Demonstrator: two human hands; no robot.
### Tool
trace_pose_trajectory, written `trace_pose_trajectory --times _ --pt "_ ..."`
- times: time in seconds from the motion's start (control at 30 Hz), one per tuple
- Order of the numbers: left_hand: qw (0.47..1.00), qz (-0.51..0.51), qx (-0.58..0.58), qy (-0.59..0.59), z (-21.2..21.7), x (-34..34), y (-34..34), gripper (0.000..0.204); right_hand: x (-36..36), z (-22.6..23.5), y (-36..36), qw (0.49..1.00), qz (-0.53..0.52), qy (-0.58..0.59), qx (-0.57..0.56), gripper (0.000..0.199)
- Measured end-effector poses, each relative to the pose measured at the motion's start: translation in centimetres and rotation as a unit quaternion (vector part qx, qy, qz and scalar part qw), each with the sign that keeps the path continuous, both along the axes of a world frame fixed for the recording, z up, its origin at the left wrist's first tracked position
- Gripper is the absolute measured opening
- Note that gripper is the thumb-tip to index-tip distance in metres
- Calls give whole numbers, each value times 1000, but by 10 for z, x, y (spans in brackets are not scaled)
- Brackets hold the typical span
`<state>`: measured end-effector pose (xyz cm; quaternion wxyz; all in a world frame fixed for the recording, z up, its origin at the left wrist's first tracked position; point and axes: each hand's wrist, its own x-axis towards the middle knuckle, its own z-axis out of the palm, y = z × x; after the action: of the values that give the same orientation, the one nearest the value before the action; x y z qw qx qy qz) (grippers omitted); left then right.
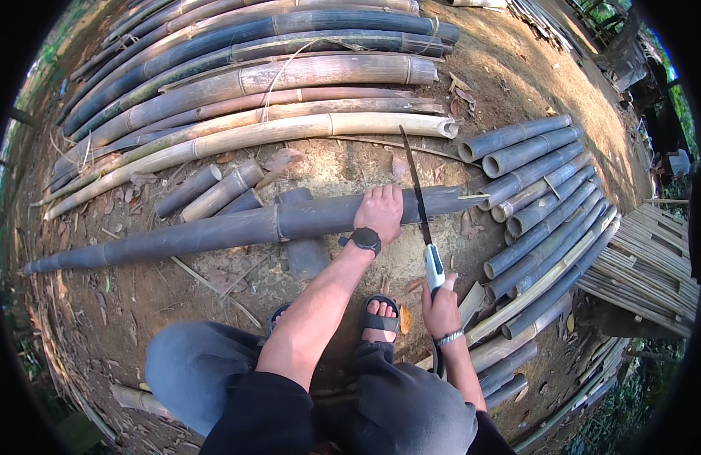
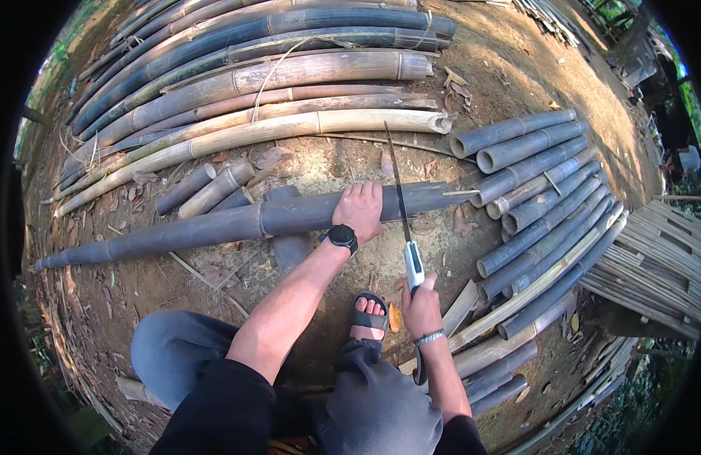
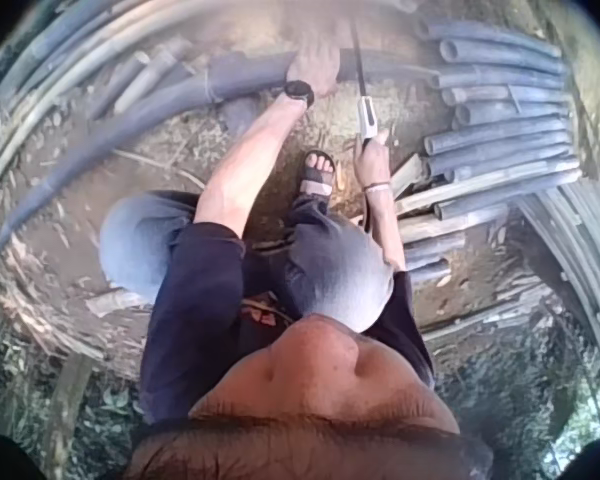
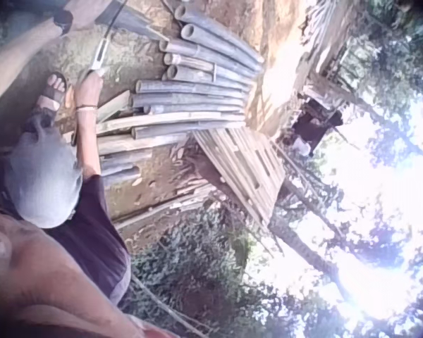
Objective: The person saws through a bamboo stalk held across their lap, eventually cutting off a small segment.
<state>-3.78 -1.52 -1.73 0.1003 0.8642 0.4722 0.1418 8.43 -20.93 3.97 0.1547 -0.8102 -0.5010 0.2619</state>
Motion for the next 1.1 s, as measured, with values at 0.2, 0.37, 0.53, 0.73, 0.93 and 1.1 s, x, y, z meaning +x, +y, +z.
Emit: trace_pose_trajectory --times 0.2,0.37,0.53,0.73,0.93,1.1 --pt "998 19 23 50 -12 -4 9 61 -7 20 -86 999 26 4 48 41" --pt "1000 7 -17 20 -5 -4 4 62 -6 3 6 1000 11 -3 3 37" --pt "999 15 34 15 -10 7 4 61 -7 25 -79 1000 2 -19 10 39" --pt "1000 2 -4 6 -10 -1 0 63 -6 4 -3 1000 -6 0 7 38" --pt "999 15 40 17 -14 -2 -4 63 -4 17 -15 1000 3 30 -1 38" --pt "1000 7 2 29 -13 2 0 66 -13 20 -55 1000 -15 -1 -14 42"
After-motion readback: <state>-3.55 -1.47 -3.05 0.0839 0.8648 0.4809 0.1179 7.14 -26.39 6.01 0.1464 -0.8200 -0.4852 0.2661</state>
